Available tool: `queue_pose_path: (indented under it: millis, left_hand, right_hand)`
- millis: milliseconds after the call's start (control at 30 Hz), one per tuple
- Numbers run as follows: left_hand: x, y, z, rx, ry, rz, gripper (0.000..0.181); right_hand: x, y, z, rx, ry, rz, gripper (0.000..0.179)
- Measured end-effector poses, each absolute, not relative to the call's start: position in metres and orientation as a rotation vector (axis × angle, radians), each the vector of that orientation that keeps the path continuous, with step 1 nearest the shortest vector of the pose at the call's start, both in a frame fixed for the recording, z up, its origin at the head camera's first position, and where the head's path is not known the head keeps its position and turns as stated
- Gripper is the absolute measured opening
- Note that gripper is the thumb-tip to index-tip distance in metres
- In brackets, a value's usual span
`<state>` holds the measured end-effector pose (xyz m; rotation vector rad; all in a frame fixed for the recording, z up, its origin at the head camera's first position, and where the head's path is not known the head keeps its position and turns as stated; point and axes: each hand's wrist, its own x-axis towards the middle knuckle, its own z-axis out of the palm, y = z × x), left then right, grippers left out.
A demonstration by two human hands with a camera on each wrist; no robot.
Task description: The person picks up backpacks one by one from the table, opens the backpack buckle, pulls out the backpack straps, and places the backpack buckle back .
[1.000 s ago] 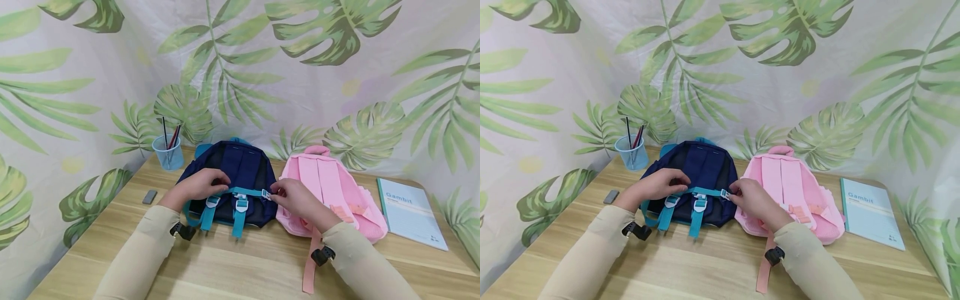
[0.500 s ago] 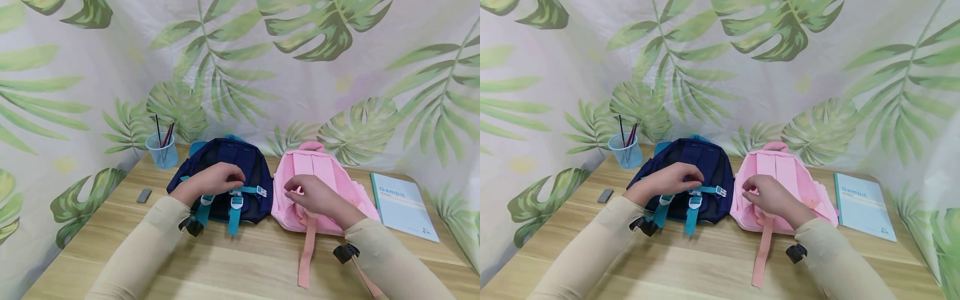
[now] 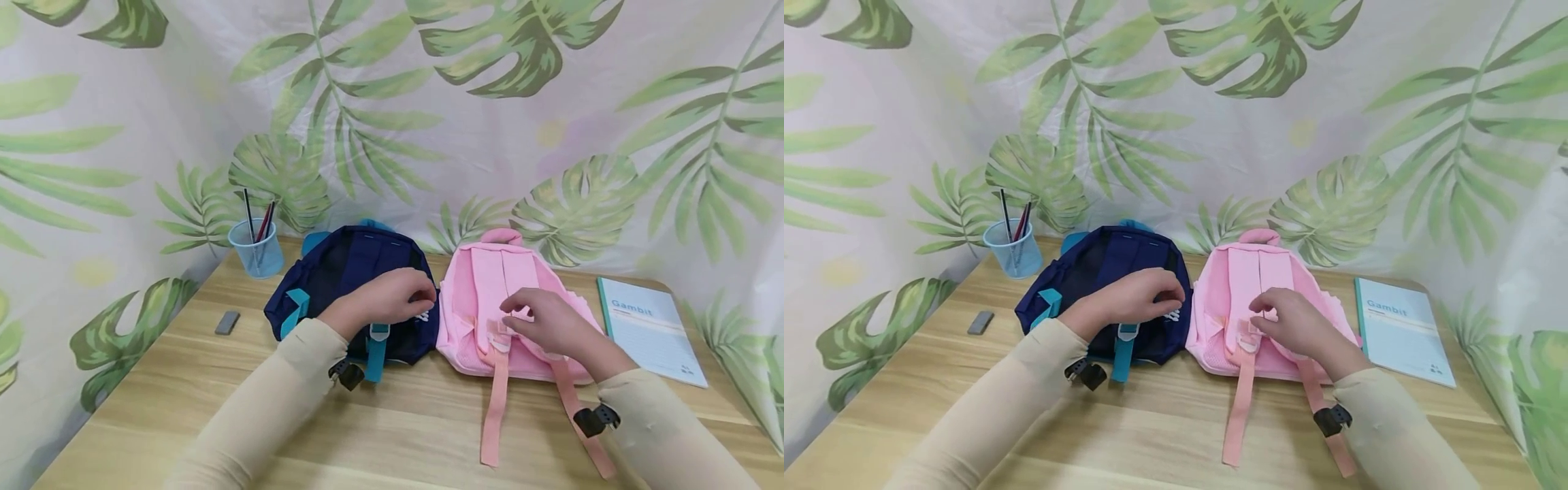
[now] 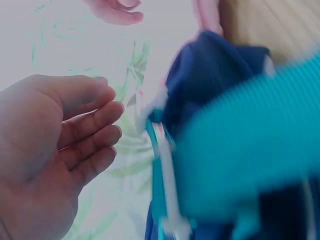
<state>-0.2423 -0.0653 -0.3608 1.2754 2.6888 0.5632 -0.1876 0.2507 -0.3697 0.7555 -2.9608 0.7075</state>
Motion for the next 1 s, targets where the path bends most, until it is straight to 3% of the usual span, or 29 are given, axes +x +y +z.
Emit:
queue_pose_path:
  millis: [267, 600, 1000]
  left_hand:
    - [-0.246, -0.030, -0.364, 1.322, 2.662, 0.555, 0.017]
    - [-0.255, 0.019, -0.378, 1.317, 2.570, 0.591, 0.019]
    - [-0.260, 0.060, -0.402, 1.292, 2.602, 0.473, 0.021]
  right_hand:
    - [-0.187, 0.273, -0.382, 0.707, -3.026, 0.744, 0.031]
    - [-0.187, 0.277, -0.398, 0.628, -3.059, 0.757, 0.028]
    - [-0.192, 0.280, -0.411, 0.716, -2.959, 0.733, 0.015]
